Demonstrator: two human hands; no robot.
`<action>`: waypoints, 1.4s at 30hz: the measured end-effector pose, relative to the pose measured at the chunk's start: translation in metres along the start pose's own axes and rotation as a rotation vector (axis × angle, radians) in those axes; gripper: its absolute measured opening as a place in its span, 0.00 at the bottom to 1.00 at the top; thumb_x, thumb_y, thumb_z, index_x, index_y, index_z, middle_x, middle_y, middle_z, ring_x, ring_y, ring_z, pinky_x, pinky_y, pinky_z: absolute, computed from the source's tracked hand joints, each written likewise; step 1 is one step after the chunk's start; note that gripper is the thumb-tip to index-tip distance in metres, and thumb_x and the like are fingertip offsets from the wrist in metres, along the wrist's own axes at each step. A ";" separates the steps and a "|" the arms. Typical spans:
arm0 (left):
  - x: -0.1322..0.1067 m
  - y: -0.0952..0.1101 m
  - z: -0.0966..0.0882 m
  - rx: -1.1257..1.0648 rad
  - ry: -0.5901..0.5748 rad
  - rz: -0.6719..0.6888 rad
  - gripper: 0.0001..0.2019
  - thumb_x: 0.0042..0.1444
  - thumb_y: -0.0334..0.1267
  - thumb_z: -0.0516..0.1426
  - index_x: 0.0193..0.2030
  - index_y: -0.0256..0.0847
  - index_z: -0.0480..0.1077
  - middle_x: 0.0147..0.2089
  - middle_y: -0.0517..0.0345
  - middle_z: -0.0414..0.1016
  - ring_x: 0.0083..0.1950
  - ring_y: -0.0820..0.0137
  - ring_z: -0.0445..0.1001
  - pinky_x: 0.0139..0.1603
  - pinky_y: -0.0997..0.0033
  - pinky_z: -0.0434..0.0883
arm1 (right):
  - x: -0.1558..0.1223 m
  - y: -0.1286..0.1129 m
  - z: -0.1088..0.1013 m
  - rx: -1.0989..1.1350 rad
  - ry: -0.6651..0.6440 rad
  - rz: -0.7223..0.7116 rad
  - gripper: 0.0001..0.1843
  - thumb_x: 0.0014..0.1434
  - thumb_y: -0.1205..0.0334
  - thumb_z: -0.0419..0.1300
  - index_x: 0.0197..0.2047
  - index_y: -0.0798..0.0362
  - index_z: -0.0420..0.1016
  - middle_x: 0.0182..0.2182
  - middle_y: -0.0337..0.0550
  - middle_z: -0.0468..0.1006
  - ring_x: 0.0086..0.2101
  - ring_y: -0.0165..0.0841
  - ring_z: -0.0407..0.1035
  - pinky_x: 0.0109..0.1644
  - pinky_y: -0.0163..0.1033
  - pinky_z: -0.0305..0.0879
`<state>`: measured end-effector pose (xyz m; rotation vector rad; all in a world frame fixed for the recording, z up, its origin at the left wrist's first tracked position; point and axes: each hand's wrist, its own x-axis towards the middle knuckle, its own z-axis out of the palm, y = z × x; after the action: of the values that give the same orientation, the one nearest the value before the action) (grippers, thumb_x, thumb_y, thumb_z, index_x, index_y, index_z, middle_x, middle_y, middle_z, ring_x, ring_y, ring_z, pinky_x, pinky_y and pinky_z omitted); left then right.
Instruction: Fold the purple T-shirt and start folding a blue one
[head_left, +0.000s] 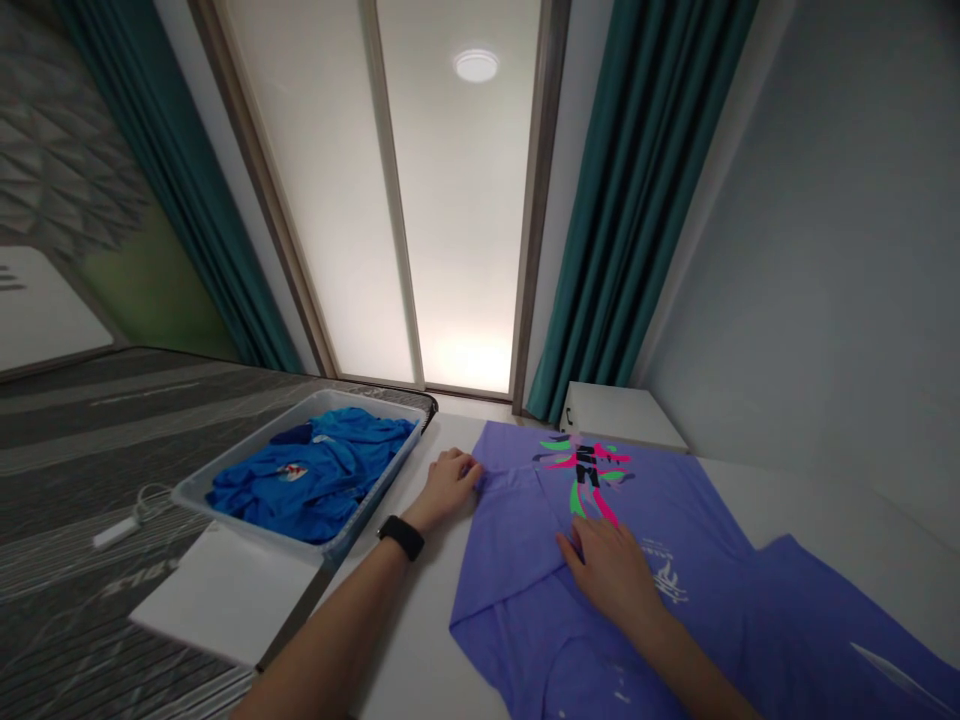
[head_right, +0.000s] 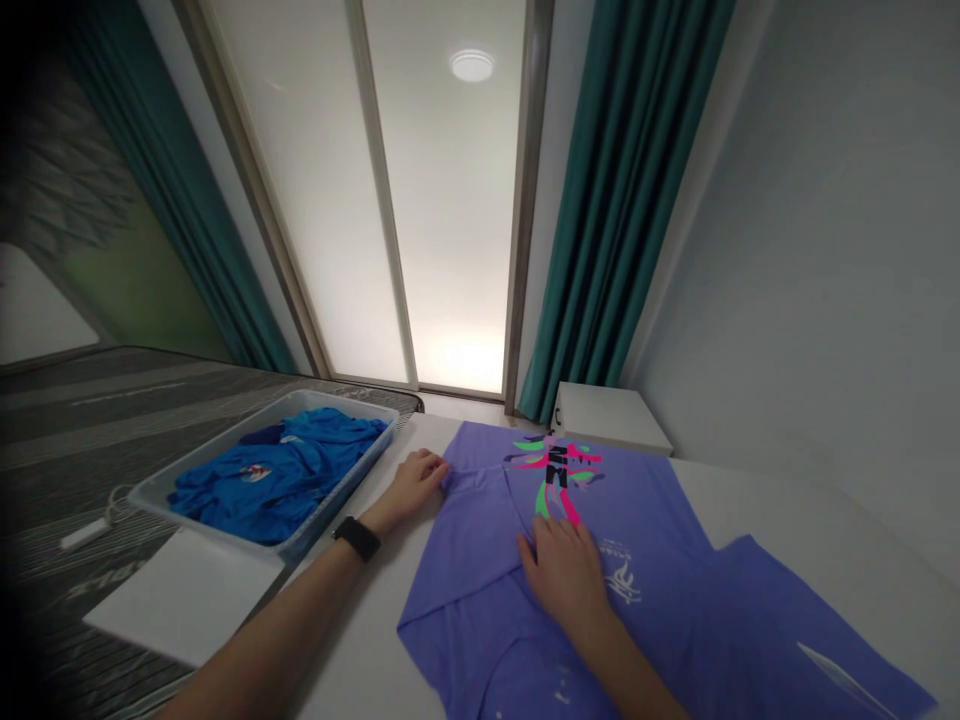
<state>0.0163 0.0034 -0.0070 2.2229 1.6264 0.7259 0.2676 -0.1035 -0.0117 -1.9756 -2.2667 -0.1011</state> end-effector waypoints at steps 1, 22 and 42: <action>-0.002 0.000 0.003 0.015 0.008 0.000 0.15 0.62 0.44 0.51 0.36 0.41 0.76 0.43 0.50 0.75 0.49 0.59 0.70 0.51 0.60 0.64 | -0.001 0.000 0.003 0.004 0.017 -0.018 0.16 0.68 0.56 0.48 0.33 0.51 0.71 0.32 0.45 0.78 0.37 0.39 0.72 0.43 0.42 0.58; -0.007 -0.015 0.005 0.034 0.242 0.033 0.16 0.64 0.31 0.46 0.54 0.37 0.68 0.52 0.45 0.72 0.55 0.60 0.69 0.57 0.56 0.67 | -0.009 0.007 0.019 0.258 0.114 -0.053 0.18 0.62 0.65 0.49 0.54 0.53 0.69 0.49 0.52 0.76 0.48 0.42 0.70 0.53 0.47 0.63; -0.056 0.016 0.031 0.269 -0.153 0.345 0.29 0.67 0.50 0.48 0.70 0.38 0.54 0.72 0.43 0.55 0.72 0.57 0.53 0.71 0.50 0.52 | 0.064 -0.029 0.025 0.132 -0.057 -0.288 0.28 0.68 0.62 0.42 0.69 0.59 0.58 0.68 0.52 0.56 0.67 0.41 0.50 0.69 0.52 0.46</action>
<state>0.0328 -0.0533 -0.0368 2.7183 1.3492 0.4191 0.2294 -0.0413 -0.0261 -1.5996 -2.5089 0.0757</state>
